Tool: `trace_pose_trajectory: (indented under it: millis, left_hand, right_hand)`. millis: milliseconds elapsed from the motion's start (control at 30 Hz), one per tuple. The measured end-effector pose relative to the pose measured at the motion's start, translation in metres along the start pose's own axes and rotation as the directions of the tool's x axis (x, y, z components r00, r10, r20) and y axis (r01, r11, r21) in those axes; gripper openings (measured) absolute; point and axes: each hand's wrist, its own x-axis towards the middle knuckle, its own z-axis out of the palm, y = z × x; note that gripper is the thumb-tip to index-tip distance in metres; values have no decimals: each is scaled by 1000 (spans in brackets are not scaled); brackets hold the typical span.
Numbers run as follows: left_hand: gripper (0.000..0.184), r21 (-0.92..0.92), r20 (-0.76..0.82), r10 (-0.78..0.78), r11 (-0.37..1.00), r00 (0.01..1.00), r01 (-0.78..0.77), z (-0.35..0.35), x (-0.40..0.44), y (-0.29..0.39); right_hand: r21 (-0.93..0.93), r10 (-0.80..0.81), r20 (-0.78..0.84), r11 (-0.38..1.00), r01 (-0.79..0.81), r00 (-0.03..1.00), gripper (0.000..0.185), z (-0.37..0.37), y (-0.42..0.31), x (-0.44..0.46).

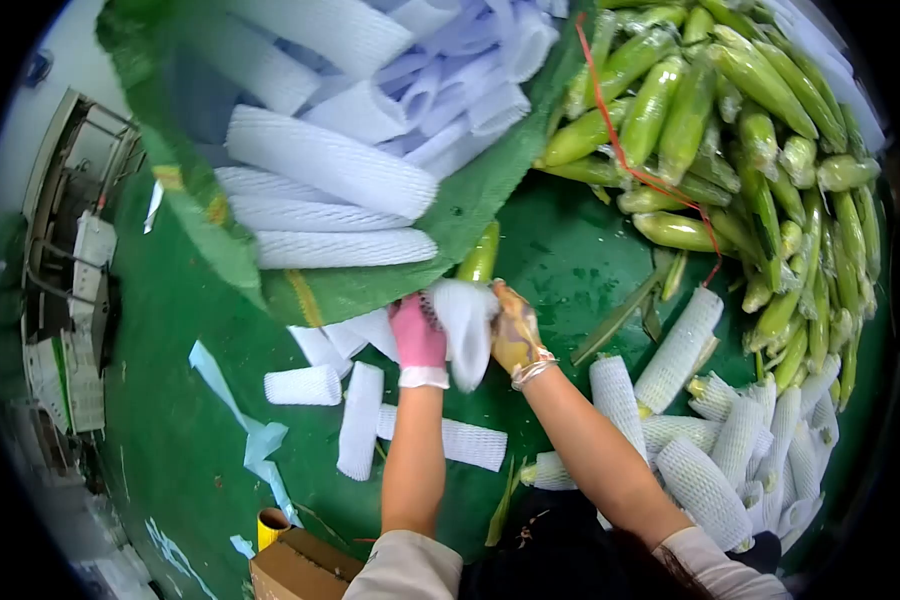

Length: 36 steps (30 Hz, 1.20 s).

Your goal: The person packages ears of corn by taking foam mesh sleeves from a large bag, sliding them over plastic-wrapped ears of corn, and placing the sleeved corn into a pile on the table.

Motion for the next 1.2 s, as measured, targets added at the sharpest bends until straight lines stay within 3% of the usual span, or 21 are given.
trace_pose_trajectory:
  millis: [33, 67, 133, 167, 200, 233, 300, 367, 433, 500, 533, 600, 667, 733, 800, 900, 967, 1000, 1033, 1100, 1200]
  left_hand:
    - [18, 310, 75, 252, 914, 965, -262, -23, 24, -39]
    - [17, 572, 145, 485, 670, 862, -473, -45, 45, -76]
    - [25, 811, 94, 239, 545, 967, -214, -58, 44, -128]
    - [33, 856, 209, 18, 481, 978, -191, -36, 13, -75]
    - [43, 864, 163, -36, 488, 986, -125, -33, 2, -80]
    - [43, 876, 119, 10, 470, 993, -109, -32, -12, -53]
    - [54, 616, 367, -361, 785, 857, 66, -9, -50, 0]
    - [55, 381, 328, -580, 803, 745, 458, -10, -74, -20]
    - [51, 114, 420, -711, 658, 564, 745, 7, -122, 14]
    - [45, -71, 456, -698, 590, 552, 804, 14, -152, 18]
    - [42, -479, 804, -357, 82, 474, 874, 6, -157, -57]
    - [43, -458, 787, -410, 111, 461, 882, -3, -174, -62]
    - [50, -379, 802, -450, 124, 392, 917, 4, -189, -22]
    - [47, -235, 622, -560, 532, 547, 813, -11, -206, -47]
    - [50, -180, 633, -550, 579, 544, 795, -3, -202, -34]
    - [53, -102, 517, -728, 469, 449, 877, 29, -180, 37]
    - [52, -84, 378, -617, 720, 690, 689, 47, -158, 41]
    - [51, 19, 317, -559, 812, 767, 584, 53, -150, 59]
    - [40, -59, 370, -482, 841, 794, 537, 56, -137, 44]
    - [32, -30, 204, -273, 958, 940, 285, 68, -121, 14]
    - [25, -181, 225, -217, 949, 950, 259, 71, -82, -45]
  right_hand:
    - [-14, 21, 4, 1000, -21, 1000, 31, 1, 0, -10]
    - [-62, -50, -5, 997, 50, 999, 28, 2, 3, -15]
    - [-211, -206, 64, 954, 215, 976, 17, -36, 21, -7]
    - [-310, -304, 112, 894, 324, 946, 10, -70, 34, 3]
    - [-433, -311, 77, 845, 313, 947, 19, -59, 34, -10]
    - [-224, -197, 81, 952, 210, 977, 14, -84, 22, -4]
    - [-380, -228, 106, 890, 251, 968, 13, -96, 9, -21]
    - [-689, -376, 88, 646, 329, 922, 10, -52, -24, -85]
    - [-781, -456, 71, 528, 333, 887, 22, -19, -47, -144]
    - [-784, -426, 94, 525, 330, 900, 27, 5, -66, -183]
    - [-753, -370, 130, 567, 334, 920, 28, 13, -68, -188]
    - [-786, -347, 222, 489, 377, 911, 30, -60, -75, -174]
    - [-811, -328, 210, 467, 352, 921, 30, -47, -83, -186]
    - [-830, -317, 190, 454, 325, 929, 30, -27, -89, -201]
    - [-834, -312, 195, 446, 325, 930, 31, -18, -93, -203]
    - [-807, -302, 195, 492, 328, 933, 33, -18, -100, -185]
    - [-783, -294, 194, 528, 328, 936, 35, -21, -113, -165]
    - [-762, -284, 187, 562, 321, 940, 35, -24, -120, -151]
    - [-735, -271, 187, 599, 318, 944, 36, -29, -125, -132]
    - [-652, -200, 198, 704, 282, 959, 38, -45, -137, -85]
    - [-543, -35, 235, 824, 161, 971, 41, -76, -143, -20]
